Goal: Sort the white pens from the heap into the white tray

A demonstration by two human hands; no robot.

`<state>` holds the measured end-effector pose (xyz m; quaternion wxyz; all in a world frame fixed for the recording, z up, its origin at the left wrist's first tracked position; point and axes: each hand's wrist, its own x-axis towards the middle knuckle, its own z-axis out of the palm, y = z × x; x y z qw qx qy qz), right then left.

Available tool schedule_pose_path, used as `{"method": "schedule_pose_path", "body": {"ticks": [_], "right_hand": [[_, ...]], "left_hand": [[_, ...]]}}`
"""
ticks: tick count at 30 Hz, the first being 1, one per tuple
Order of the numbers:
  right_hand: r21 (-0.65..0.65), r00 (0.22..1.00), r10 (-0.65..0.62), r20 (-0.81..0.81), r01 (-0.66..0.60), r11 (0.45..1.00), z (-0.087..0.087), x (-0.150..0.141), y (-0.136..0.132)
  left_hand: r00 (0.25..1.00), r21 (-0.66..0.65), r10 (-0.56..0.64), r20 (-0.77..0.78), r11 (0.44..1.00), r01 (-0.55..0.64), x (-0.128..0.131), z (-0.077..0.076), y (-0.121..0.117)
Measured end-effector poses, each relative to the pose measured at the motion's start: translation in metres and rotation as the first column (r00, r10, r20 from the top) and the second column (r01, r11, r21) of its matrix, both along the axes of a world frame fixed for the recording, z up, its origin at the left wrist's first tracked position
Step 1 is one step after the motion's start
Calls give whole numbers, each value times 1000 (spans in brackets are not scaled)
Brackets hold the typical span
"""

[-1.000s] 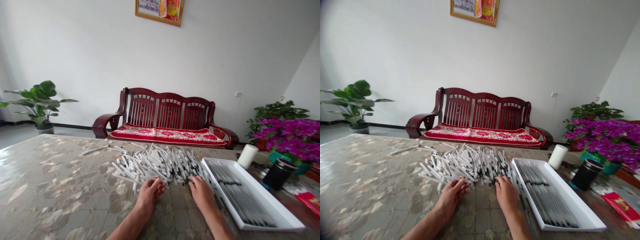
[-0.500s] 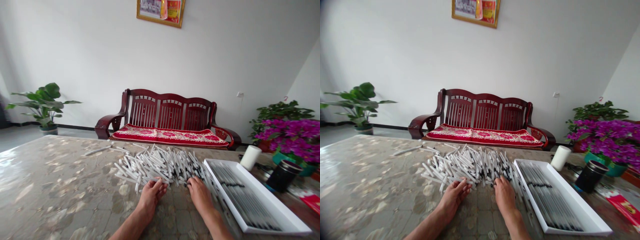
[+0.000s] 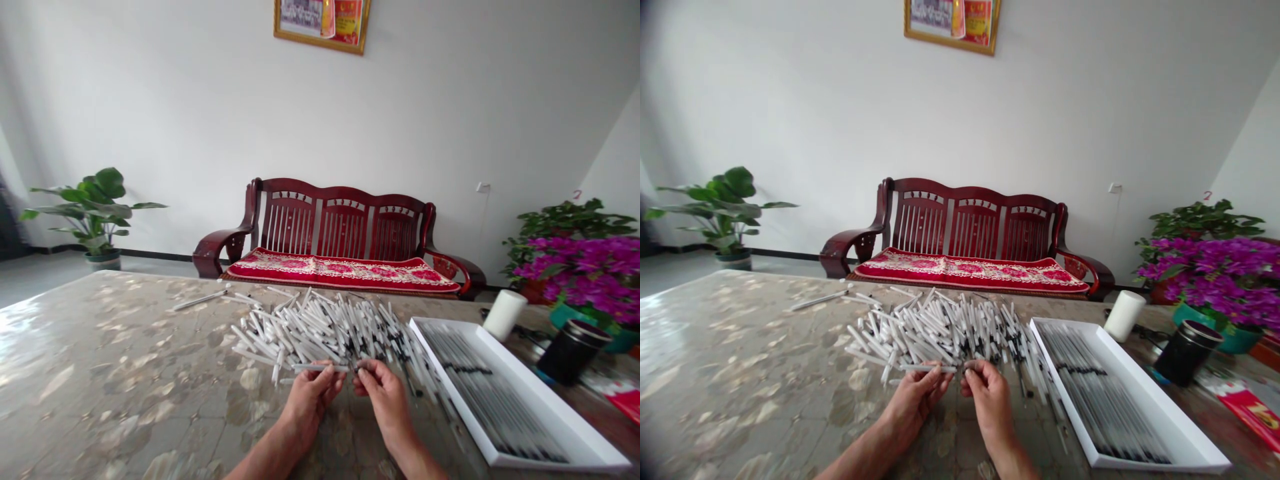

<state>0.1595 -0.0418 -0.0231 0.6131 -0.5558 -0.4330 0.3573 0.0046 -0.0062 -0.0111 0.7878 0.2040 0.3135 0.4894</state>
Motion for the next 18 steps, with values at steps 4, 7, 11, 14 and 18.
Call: {"method": "schedule_pose_path", "body": {"ticks": [4, 7, 11, 14, 18], "right_hand": [[10, 996, -14, -83, 15, 1000, -3, -7, 1], [-3, 993, -25, -119, 25, 1000, -4, -7, 2], [-18, 995, 12, -98, -14, 1000, -4, -6, 2], [3, 999, 12, -46, -11, 1000, -5, -5, 2], [20, 998, -31, 48, 30, 999, -7, -4, 3]], "left_hand": [[1000, 7, -4, -5, 1000, 4, 0, 0, 0], [1000, 21, -11, -15, 1000, 11, 1, 0, -1], [999, 39, -20, -27, 999, 21, 1, 0, -1], [999, 45, -13, -39, 999, 15, 2, -1, -1], [999, 47, -12, -49, 999, 14, 2, -2, 0]]}}
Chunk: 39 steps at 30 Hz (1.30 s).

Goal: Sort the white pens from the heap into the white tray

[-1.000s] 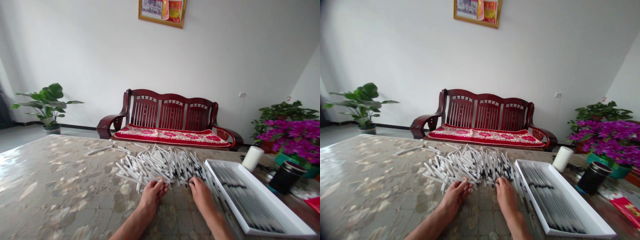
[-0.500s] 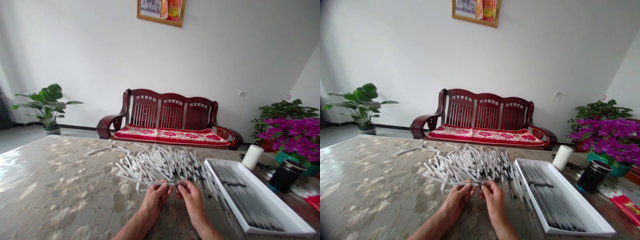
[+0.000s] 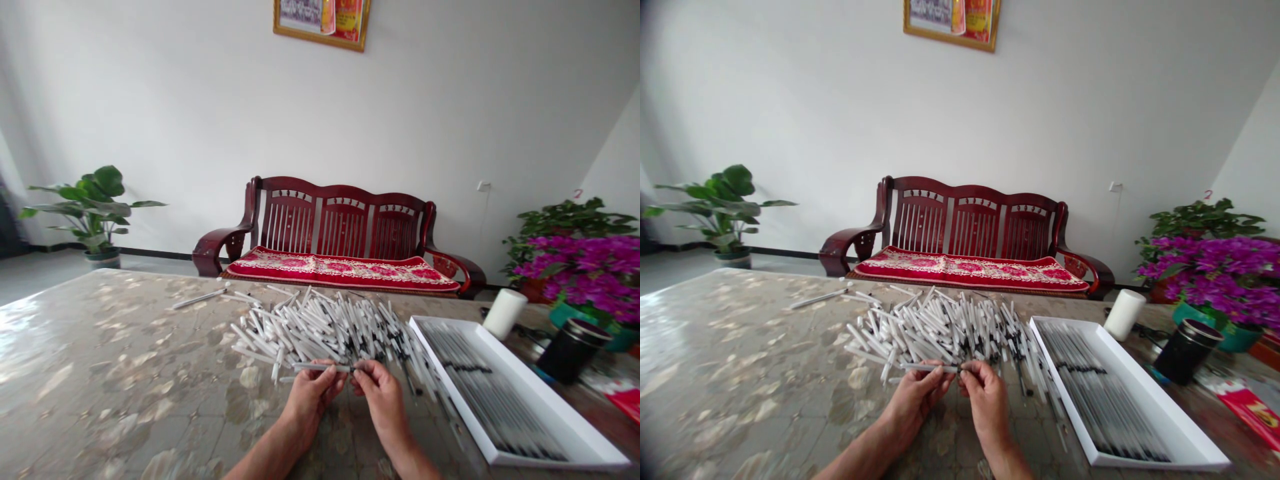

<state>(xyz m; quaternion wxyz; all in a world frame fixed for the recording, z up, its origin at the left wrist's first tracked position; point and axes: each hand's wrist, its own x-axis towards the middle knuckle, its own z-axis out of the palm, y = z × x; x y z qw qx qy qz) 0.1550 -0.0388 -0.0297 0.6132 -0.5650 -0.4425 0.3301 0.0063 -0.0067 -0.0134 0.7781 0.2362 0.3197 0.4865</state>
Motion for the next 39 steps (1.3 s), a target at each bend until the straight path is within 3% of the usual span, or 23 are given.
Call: {"method": "schedule_pose_path", "body": {"ticks": [6, 11, 18, 26, 30, 35, 39], "right_hand": [[53, 974, -28, 226, 16, 998, 0, 0, 0], [39, 946, 11, 325, -25, 999, 6, -4, -3], [72, 837, -55, 544, 19, 997, 10, -10, -8], [26, 828, 45, 559, -72, 997, 14, -6, -11], [-59, 864, 109, 491, -93, 994, 10, -4, -10], [40, 847, 73, 527, -110, 993, 9, -4, -9], [-27, 832, 91, 547, -91, 995, 7, -4, -8]], "left_hand": [[1000, -1, 21, 5, 1000, -21, 1, -2, -1], [999, 48, 51, 3, 998, -51, 2, 0, -2], [999, 102, 40, -32, 994, -37, 3, -1, -5], [1000, 87, 3, -24, 996, -1, 3, 0, -2], [1000, 91, 4, -30, 996, -1, 3, 0, -2], [999, 65, 5, -34, 998, -3, 3, 0, -3], [999, 50, 5, -49, 999, -2, 3, -1, -3]]}}
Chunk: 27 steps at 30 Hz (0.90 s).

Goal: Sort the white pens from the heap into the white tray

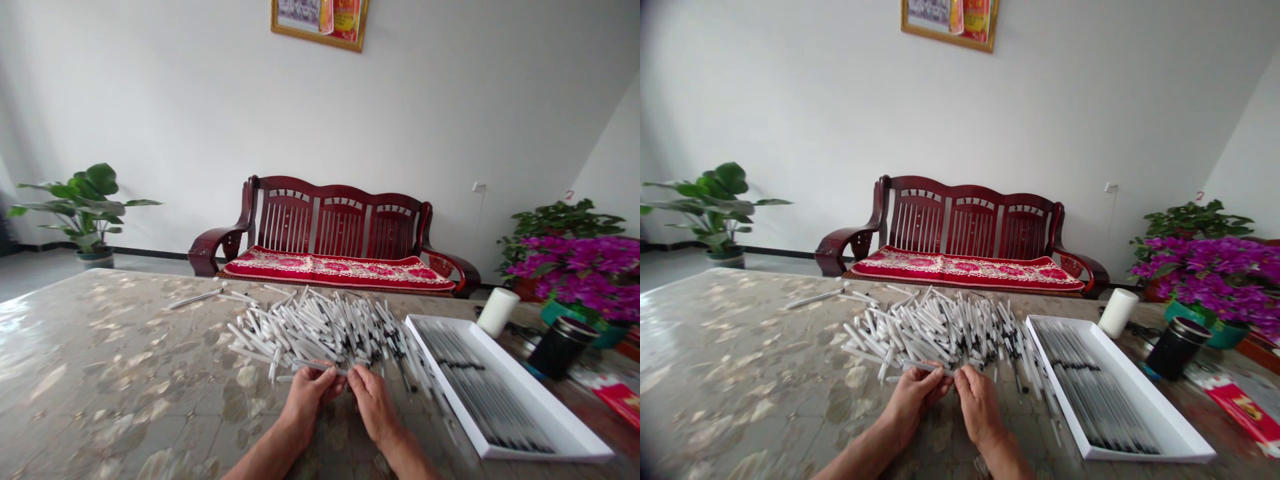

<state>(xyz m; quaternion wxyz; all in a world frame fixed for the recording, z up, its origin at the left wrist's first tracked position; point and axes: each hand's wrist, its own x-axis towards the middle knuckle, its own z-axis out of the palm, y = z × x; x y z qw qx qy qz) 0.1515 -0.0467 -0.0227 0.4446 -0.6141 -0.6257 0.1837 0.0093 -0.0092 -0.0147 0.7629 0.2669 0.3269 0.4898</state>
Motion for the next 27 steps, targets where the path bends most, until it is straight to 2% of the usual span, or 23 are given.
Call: {"method": "schedule_pose_path", "body": {"ticks": [2, 6, 12, 16, 21, 27], "right_hand": [[-8, 1000, 8, -14, -9, 1000, 0, 0, -1], [53, 1000, 22, -18, -21, 998, 0, 0, -2], [-11, 1000, 18, -15, -18, 1000, -2, 1, 1], [43, 1000, 25, 5, -25, 999, -3, 0, 1], [-43, 999, 37, 26, -36, 998, -2, -2, 1], [13, 1000, 18, 8, -18, 1000, 1, -2, -1]], "left_hand": [[1000, -2, -5, 4, 1000, 5, 0, 0, 1], [1000, 0, -20, 13, 1000, 20, -1, 1, 2], [1000, -1, -12, -16, 1000, 12, 1, -2, 2], [1000, 1, -15, -10, 1000, 15, -1, 0, 1], [999, -16, -26, -26, 1000, 25, -2, 4, 1], [998, 2, -40, -43, 999, 40, -1, 0, 2]]}}
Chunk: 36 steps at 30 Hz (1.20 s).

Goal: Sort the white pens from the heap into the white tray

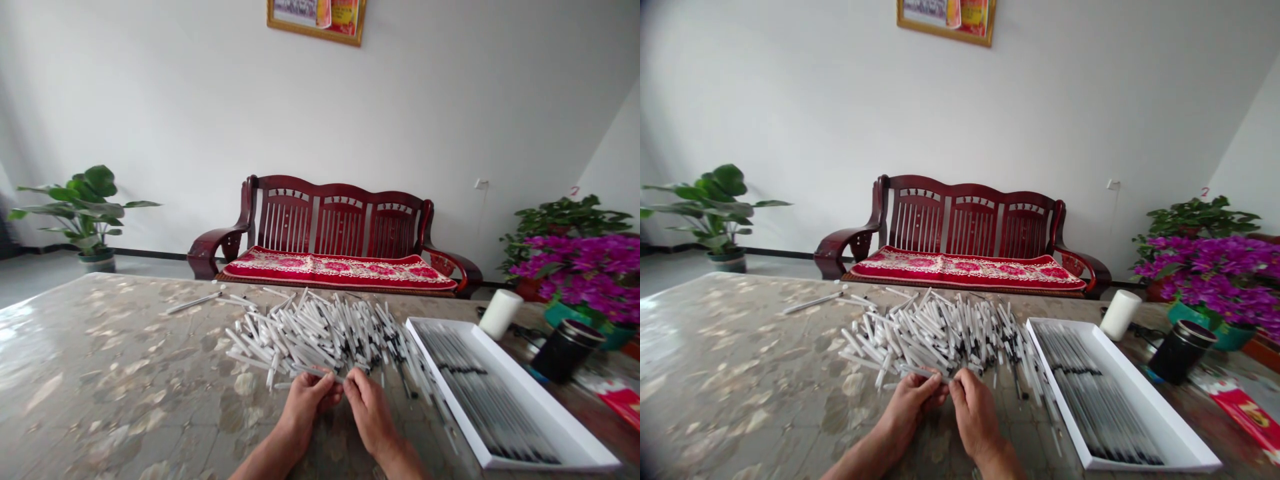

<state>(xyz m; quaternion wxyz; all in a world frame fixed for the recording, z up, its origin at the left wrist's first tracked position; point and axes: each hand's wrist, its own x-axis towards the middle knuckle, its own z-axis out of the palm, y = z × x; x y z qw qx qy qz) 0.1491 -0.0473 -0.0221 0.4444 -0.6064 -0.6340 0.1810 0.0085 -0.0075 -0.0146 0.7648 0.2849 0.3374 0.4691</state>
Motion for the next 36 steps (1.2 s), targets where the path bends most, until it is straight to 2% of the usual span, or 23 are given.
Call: {"method": "schedule_pose_path", "body": {"ticks": [5, 12, 17, 20, 23, 26, 31, 34, 36], "right_hand": [[-55, 997, -8, -75, 4, 998, -2, 1, -1], [-43, 996, 23, -91, -27, 999, -1, 1, -3], [-96, 985, 23, -173, -40, 995, -9, 1, -4], [-83, 984, 0, -180, -15, 996, -16, 5, -3], [40, 992, -106, -73, 109, 993, -19, 16, 0], [160, 964, -216, 158, 191, 969, -21, 31, 7], [151, 875, -227, 427, 178, 972, -26, 41, 14], [147, 849, -236, 472, 189, 971, -30, 40, 15], [144, 857, -240, 456, 196, 970, -32, 39, 14]], "left_hand": [[1000, 14, -8, -30, 1000, 8, 1, -2, 0], [999, 26, -11, -39, 1000, 12, 1, -2, -1], [995, 91, -28, -92, 995, 37, 1, -5, -1], [995, 79, -18, -100, 997, 25, 1, -6, 1], [996, 16, 35, -85, 999, -33, 0, -6, 4], [996, -36, 70, -63, 997, -72, -1, -6, 6], [994, -68, 74, -79, 995, -80, -2, -3, 5], [991, -13, 47, -129, 999, -49, -3, 0, 4], [983, 80, 33, -183, 997, -19, -5, 1, 3]]}}
